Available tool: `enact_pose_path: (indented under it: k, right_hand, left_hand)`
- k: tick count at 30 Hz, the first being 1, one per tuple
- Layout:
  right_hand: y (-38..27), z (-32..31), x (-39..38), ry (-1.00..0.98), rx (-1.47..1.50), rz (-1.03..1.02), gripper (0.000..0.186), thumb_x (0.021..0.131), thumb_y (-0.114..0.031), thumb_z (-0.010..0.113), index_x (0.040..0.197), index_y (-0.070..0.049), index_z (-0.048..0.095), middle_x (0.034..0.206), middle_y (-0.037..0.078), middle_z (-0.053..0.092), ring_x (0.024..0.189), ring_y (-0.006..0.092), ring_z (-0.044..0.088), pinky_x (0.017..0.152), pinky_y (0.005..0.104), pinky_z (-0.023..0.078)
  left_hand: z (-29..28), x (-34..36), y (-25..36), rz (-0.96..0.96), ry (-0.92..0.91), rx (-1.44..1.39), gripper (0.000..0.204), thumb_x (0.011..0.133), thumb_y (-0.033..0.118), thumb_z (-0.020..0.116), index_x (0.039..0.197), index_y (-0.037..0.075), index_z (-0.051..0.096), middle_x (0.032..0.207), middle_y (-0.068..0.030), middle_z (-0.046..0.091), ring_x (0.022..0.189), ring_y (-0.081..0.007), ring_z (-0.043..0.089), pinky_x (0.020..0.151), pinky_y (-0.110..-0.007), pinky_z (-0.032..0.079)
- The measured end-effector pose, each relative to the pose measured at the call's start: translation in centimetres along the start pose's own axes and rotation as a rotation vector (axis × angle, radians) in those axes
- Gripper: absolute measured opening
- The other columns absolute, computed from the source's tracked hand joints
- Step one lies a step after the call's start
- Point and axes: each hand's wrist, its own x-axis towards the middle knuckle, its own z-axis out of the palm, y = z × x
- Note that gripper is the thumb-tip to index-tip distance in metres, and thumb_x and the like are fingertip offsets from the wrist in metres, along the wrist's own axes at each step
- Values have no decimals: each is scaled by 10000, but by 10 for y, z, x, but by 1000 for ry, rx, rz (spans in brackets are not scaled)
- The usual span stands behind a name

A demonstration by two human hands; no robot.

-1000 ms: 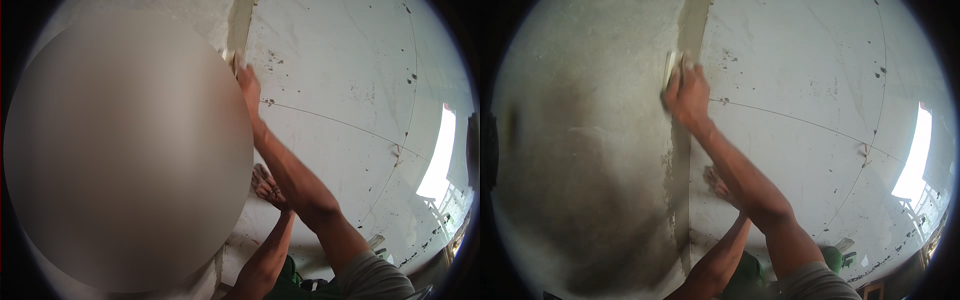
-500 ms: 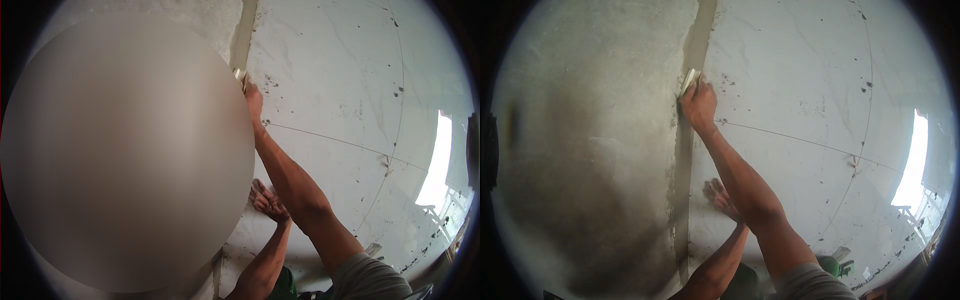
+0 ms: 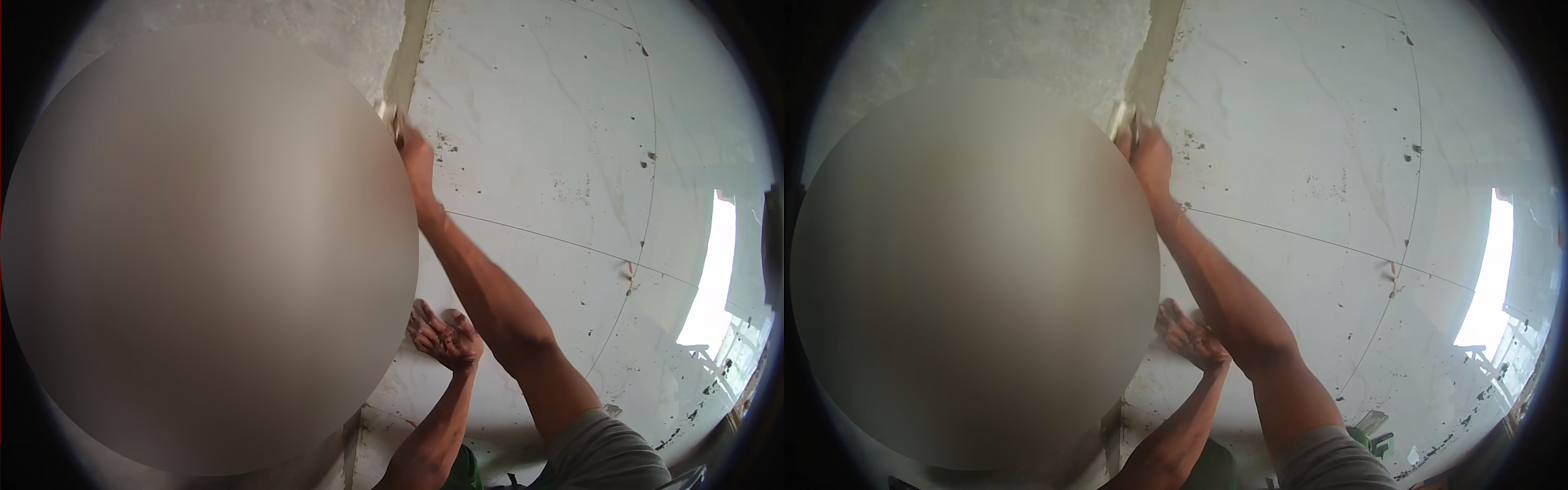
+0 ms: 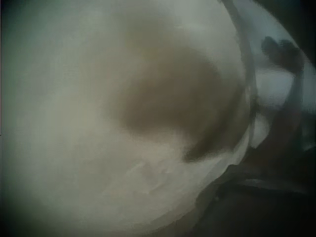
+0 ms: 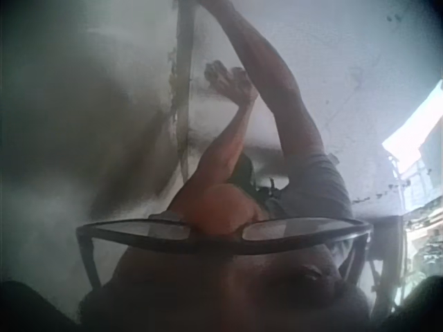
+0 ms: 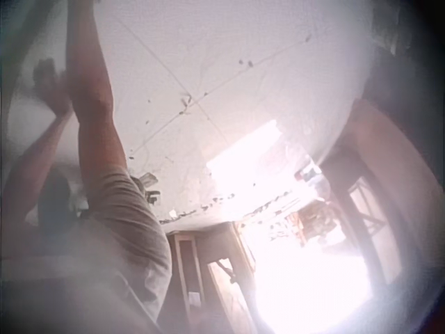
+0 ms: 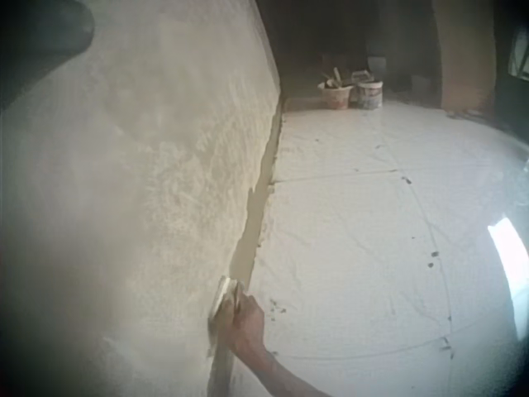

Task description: The person applies grout to the seam between a tiled floor and a wall using a rubber float, picking up more grout from a bucket by hand and smoothing it along the joint.

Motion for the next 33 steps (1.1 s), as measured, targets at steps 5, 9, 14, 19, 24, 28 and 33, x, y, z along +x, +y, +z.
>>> enact_pose_path:
  k: [5,9,14,19,24,28,33]
  right_hand:
    - [23,-11,62,-101,-172,161,409,1024,-285,574,1165,59,745,840,325,742,841,503,762,768,518,606]
    - [22,-3,-17,-73,-48,63,411,1039,-309,579,1198,34,740,913,326,746,809,497,751,764,514,598]
    - [0,-7,71,-99,-127,124,400,1036,-307,579,1177,32,737,911,323,752,827,477,757,763,515,587]
    - [28,-17,-48,-138,-92,159,525,1032,-226,597,1451,90,611,1140,373,740,970,442,775,913,461,608]
    - [-12,-15,-6,-91,-56,-117,521,1039,-193,595,1455,122,589,1031,354,747,855,392,777,830,451,612]
    - [24,-23,-53,-146,-154,163,555,1071,-245,588,1494,112,541,847,288,755,756,408,777,740,479,620]
    - [-29,-42,-160,-313,8,251,580,1061,-220,634,1533,95,510,851,228,747,773,355,763,729,461,586]
  left_hand:
    - [4,1,15,29,16,39,780,1088,527,413,1683,23,381,1751,-258,330,1605,-541,277,1247,-606,284]
    - [8,1,-4,27,69,-8,768,1093,534,414,1670,28,407,1744,-258,344,1600,-533,292,1243,-603,288]
    - [5,1,11,16,48,-13,762,1097,546,426,1642,15,455,1738,-254,358,1590,-527,318,1243,-606,290]
    - [15,-1,1,42,60,-97,788,1100,584,408,1660,29,435,1747,-243,346,1596,-523,300,1248,-602,277]
    - [28,-5,-19,-29,-58,-56,871,1087,681,373,1714,76,357,1799,-201,280,1619,-489,270,1254,-579,274]
    - [58,-17,-41,23,-137,238,756,1118,538,432,1698,58,368,1637,-167,431,1460,-399,438,1166,-501,378]
    - [59,-30,-51,-61,-14,-323,753,1118,543,436,1693,61,379,1649,-169,425,1475,-400,427,1177,-505,369]
